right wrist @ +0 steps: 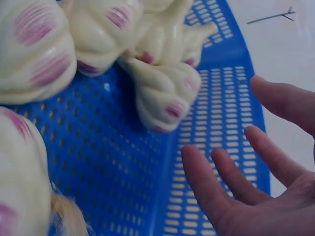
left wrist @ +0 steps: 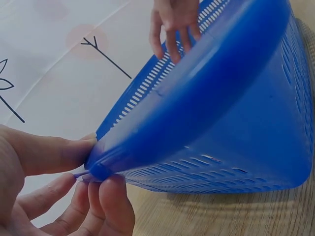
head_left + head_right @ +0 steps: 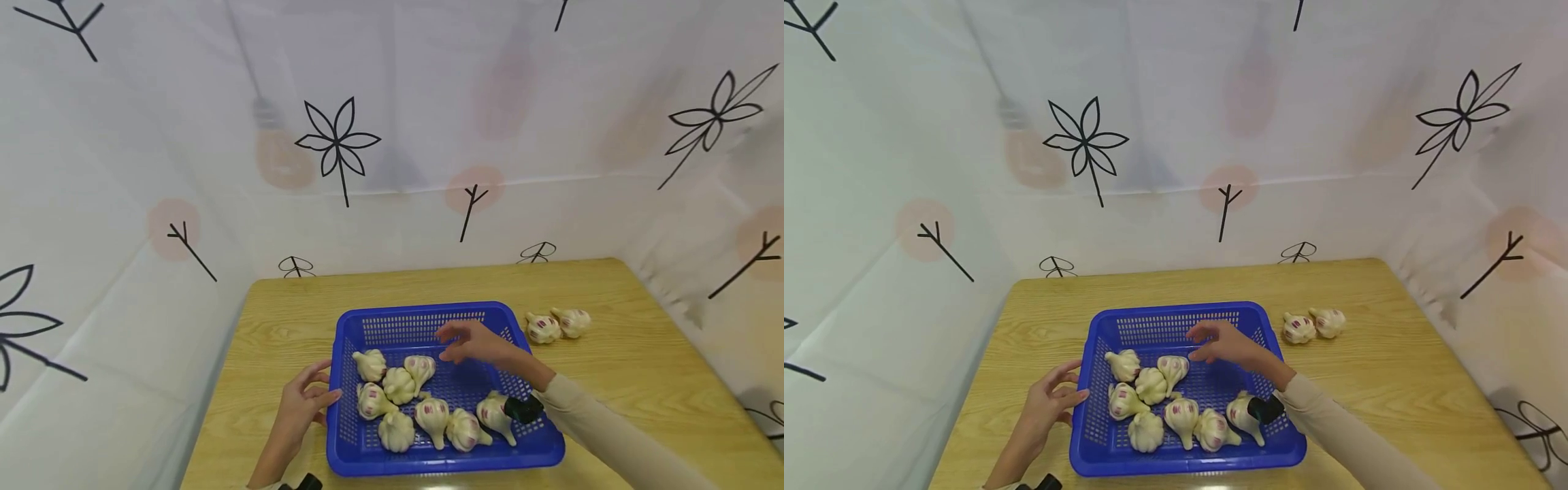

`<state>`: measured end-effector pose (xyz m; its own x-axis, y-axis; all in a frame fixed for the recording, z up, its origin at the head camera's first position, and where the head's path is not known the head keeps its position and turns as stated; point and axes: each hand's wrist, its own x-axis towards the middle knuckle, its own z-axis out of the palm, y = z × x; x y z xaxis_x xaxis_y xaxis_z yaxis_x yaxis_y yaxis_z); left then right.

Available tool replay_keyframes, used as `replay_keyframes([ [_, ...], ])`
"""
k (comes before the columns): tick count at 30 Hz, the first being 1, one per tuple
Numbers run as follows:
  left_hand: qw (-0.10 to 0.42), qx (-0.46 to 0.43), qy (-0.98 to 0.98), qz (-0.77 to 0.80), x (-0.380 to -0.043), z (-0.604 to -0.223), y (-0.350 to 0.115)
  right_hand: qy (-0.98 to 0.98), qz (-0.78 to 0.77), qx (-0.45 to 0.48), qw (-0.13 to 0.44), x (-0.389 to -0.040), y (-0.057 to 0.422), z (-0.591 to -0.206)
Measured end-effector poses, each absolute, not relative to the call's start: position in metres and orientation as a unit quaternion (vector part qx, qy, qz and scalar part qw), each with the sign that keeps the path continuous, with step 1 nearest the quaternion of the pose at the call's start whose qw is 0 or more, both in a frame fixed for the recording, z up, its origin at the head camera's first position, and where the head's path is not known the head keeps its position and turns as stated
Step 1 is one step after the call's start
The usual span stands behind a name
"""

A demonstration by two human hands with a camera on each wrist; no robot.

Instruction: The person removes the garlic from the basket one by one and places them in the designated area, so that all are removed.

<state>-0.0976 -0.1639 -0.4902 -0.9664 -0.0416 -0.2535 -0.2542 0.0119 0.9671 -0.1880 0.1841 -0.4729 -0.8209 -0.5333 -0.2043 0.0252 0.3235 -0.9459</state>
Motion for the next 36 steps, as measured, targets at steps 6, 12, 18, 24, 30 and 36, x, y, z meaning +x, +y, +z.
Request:
replay_keyframes([
  [6, 0.08, -0.105, 0.708, 0.694, -0.098, -0.49, -0.163, 0.781, -0.534, -0.17, 0.275, -0.189, 0.167, -0.487],
  [12, 0.079, -0.108, 0.707, 0.694, -0.098, -0.489, -0.162, 0.783, -0.526, -0.194, 0.27, -0.19, 0.151, -0.504],
  [18, 0.081, -0.105, 0.708, 0.694, -0.099, -0.489, -0.161, 0.792, -0.528, -0.18, 0.249, -0.187, 0.142, -0.515],
  [24, 0.08, -0.111, 0.706, 0.695, -0.099, -0.49, -0.162, 0.79, -0.542, -0.151, 0.243, -0.184, 0.139, -0.513],
  [30, 0.077, -0.107, 0.707, 0.695, -0.098, -0.492, -0.163, 0.783, -0.555, -0.15, 0.238, -0.184, 0.148, -0.509],
  [36, 0.076, -0.11, 0.706, 0.696, -0.098, -0.492, -0.164, 0.788, -0.55, -0.159, 0.229, -0.185, 0.162, -0.495],
])
